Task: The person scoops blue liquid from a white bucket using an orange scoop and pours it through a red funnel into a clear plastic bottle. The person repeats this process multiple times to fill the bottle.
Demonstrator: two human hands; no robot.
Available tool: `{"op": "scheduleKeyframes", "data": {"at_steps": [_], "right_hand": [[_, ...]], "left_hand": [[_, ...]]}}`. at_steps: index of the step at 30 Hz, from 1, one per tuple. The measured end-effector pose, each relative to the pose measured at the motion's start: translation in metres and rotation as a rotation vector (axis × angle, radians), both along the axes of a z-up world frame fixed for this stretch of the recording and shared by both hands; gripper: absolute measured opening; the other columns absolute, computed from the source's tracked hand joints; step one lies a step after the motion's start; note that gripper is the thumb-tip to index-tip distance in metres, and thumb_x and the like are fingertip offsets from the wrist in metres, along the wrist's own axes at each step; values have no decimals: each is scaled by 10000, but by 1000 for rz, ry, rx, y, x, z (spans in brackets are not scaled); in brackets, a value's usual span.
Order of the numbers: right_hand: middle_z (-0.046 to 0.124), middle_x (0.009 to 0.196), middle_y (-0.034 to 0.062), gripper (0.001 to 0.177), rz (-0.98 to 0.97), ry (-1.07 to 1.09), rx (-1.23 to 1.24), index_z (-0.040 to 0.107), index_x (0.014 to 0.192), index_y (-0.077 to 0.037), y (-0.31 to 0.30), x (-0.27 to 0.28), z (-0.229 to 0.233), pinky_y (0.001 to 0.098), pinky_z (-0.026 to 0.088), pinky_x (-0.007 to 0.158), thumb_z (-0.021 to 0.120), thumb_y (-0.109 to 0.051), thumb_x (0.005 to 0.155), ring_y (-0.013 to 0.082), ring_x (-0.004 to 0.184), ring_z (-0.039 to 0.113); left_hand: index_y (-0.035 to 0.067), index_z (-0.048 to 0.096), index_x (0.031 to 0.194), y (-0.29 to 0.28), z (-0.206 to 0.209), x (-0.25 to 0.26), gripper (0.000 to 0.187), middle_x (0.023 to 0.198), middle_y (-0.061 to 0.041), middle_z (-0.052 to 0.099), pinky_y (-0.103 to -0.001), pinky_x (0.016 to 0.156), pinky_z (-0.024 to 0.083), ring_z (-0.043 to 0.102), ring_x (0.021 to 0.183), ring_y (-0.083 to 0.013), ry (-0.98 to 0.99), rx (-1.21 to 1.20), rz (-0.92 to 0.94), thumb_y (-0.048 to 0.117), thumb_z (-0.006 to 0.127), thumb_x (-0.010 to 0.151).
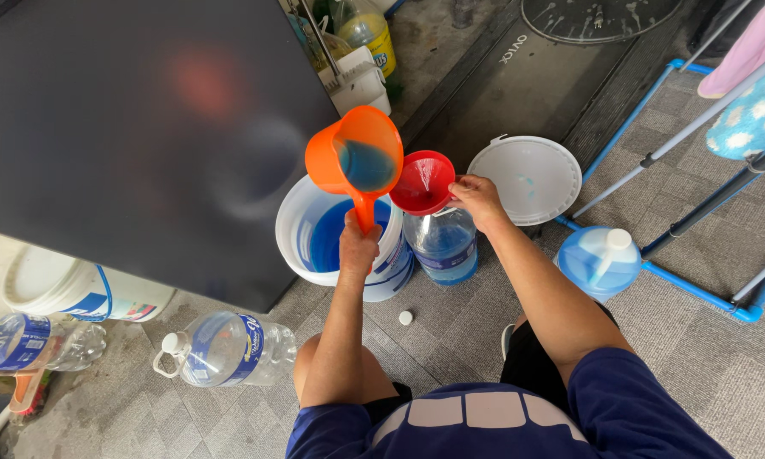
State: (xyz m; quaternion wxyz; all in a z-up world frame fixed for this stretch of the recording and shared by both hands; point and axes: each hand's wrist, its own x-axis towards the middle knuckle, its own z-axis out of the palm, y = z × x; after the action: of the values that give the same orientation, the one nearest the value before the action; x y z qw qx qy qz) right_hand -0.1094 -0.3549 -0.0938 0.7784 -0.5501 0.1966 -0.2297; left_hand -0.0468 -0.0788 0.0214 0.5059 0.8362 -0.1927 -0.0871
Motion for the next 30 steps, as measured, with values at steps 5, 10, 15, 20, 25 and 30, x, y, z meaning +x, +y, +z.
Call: {"op": "scheduleKeyframes", "data": {"at_steps": [5, 10, 15, 20, 25, 30], "right_hand": [[682, 908, 84, 235, 3, 1, 4, 688, 1138, 69, 0, 0, 0, 349, 681, 824, 658, -92, 969, 169, 853, 722], [668, 905, 80, 230, 0, 9, -15, 693, 1128, 74, 0, 1, 0, 352, 683, 820, 661, -94, 975, 167, 855, 713], [681, 909, 86, 226, 9, 1, 8, 689, 1120, 64, -2, 1, -3, 352, 677, 826, 668, -98, 964, 180, 849, 728], [687, 915, 91, 220, 22, -13, 14, 692, 1101, 71, -1, 1, 0, 361, 677, 843, 664, -103, 969, 192, 857, 739], [690, 917, 84, 215, 23, 4, 6, 696, 1105, 56, 1, -3, 6, 359, 675, 839, 661, -104, 965, 191, 854, 738], [687, 914, 81, 202, 29, -6, 22, 695, 1095, 50, 0, -2, 6, 358, 674, 841, 665, -104, 968, 188, 849, 734]], "left_hand": [[18, 509, 1330, -1, -11, 5, 528, 847, -161, 710, -381, 553, 540, 678, 566, -260, -63, 20, -5, 172, 661, 849], [25, 505, 1326, -2, -15, 7, 525, 849, -163, 710, -390, 565, 543, 682, 570, -268, -90, 30, -1, 175, 657, 846], [28, 515, 1303, -1, -17, 7, 503, 849, -166, 714, -393, 566, 544, 683, 572, -270, -116, 5, -12, 169, 659, 842], [25, 521, 1293, 0, -14, 7, 489, 866, -157, 719, -386, 571, 544, 687, 570, -265, -96, 33, -9, 172, 665, 850], [24, 509, 1307, -1, -13, 7, 507, 872, -151, 718, -381, 564, 544, 684, 564, -259, -86, 43, -8, 173, 661, 847], [26, 486, 1348, -1, -14, 9, 551, 860, -149, 715, -381, 560, 540, 676, 560, -252, -71, 55, -7, 181, 667, 851]]}}
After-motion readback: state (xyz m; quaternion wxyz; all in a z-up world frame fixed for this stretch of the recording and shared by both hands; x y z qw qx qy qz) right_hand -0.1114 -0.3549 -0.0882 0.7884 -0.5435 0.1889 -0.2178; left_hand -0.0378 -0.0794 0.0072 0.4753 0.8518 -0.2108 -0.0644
